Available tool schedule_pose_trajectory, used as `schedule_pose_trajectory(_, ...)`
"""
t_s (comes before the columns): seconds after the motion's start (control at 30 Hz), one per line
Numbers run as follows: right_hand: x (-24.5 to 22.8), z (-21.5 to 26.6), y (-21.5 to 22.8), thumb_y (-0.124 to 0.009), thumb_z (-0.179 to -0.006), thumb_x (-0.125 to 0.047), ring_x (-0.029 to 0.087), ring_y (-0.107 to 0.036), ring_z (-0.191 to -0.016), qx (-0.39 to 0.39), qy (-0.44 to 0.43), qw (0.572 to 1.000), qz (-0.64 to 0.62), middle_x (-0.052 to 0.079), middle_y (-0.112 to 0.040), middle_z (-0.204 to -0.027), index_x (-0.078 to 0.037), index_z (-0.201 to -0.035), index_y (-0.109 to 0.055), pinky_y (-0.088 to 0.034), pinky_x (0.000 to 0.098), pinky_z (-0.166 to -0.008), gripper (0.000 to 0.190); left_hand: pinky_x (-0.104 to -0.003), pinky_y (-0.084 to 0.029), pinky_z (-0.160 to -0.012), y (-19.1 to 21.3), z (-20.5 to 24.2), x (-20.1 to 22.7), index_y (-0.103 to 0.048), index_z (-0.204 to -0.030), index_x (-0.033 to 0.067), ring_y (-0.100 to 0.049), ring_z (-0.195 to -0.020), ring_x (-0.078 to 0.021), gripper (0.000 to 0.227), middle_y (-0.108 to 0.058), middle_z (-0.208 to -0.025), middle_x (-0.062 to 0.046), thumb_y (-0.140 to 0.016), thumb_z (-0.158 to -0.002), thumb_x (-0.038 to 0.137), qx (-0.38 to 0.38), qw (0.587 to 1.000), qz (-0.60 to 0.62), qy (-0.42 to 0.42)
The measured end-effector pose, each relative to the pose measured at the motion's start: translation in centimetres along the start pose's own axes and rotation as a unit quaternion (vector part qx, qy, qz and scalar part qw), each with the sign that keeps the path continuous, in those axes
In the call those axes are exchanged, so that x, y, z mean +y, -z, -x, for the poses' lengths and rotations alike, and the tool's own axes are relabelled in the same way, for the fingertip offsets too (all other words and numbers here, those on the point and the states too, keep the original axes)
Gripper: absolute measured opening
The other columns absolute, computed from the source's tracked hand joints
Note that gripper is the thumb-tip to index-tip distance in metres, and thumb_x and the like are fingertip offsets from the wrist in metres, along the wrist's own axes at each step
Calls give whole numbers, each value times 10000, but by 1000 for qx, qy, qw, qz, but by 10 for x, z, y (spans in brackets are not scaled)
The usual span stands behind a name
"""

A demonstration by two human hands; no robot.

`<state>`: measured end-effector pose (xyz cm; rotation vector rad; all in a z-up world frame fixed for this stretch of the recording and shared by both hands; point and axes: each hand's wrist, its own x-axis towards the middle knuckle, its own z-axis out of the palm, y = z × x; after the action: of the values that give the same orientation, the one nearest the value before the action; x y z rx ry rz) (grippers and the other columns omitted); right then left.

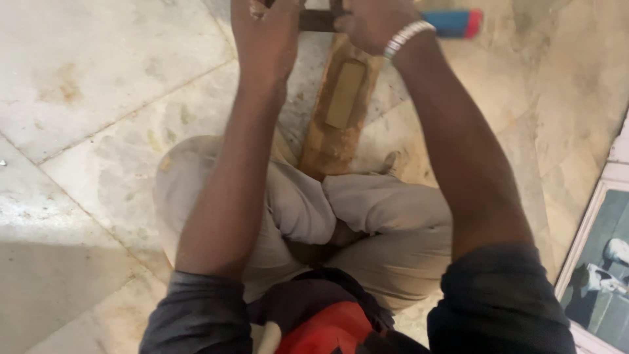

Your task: The person sits on the floor and sharpens a metal scraper by rubbing it against a whetstone held between their feet.

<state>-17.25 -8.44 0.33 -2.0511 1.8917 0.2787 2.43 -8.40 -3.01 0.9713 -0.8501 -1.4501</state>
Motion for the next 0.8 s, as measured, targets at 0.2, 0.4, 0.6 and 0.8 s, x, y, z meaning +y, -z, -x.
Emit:
schedule_pose_trajectory(0.2, 60, 110, -14, -706, -951, -193, 379, -693, -1021, 48, 133, 978, -154, 205, -725, -1165, -74, -1338, -698, -544, 470, -919, 405, -353, -466, -681, -11, 14, -39, -612, -927, -12, -572, -756, -154, 167, -604, -815, -27, -692, -974, 126, -146, 968, -200, -45)
schedule_pose_trajectory(0.4, 68, 136, -62, -699, -933, -249, 331, -696, -966, -46, -91, 983, -150, 133, -756, -1029, -303, -1306, -747, -508, 475, -941, 380, -466, -531, -901, -23, 38, -70, -722, -1196, 69, -690, -1042, -368, 258, -728, -1122, -158, -687, -970, 188, -297, 843, -436, -109)
schedule_pose_trajectory(0.6, 93, 130, -100, -823, -833, -193, 364, -645, -946, 60, 45, 992, -104, 164, -612, -1075, -177, -1242, -749, -529, 490, -833, 416, -460, -523, -954, -30, 56, -81, -477, -1514, 135, -625, -1216, -330, 730, -434, -1593, -76, -635, -802, 152, -439, 656, -610, -67)
schedule_pose_trajectory(0.8, 100, 123, -135, -794, -803, -134, 385, -650, -881, 72, 59, 995, -41, 174, -577, -1064, -103, -1206, -739, -521, 514, -738, 408, -505, -514, -951, -44, 83, -97, -183, -1633, 139, -612, -1217, -334, 909, -200, -1696, -40, -627, -902, 448, -513, 530, -675, 22)
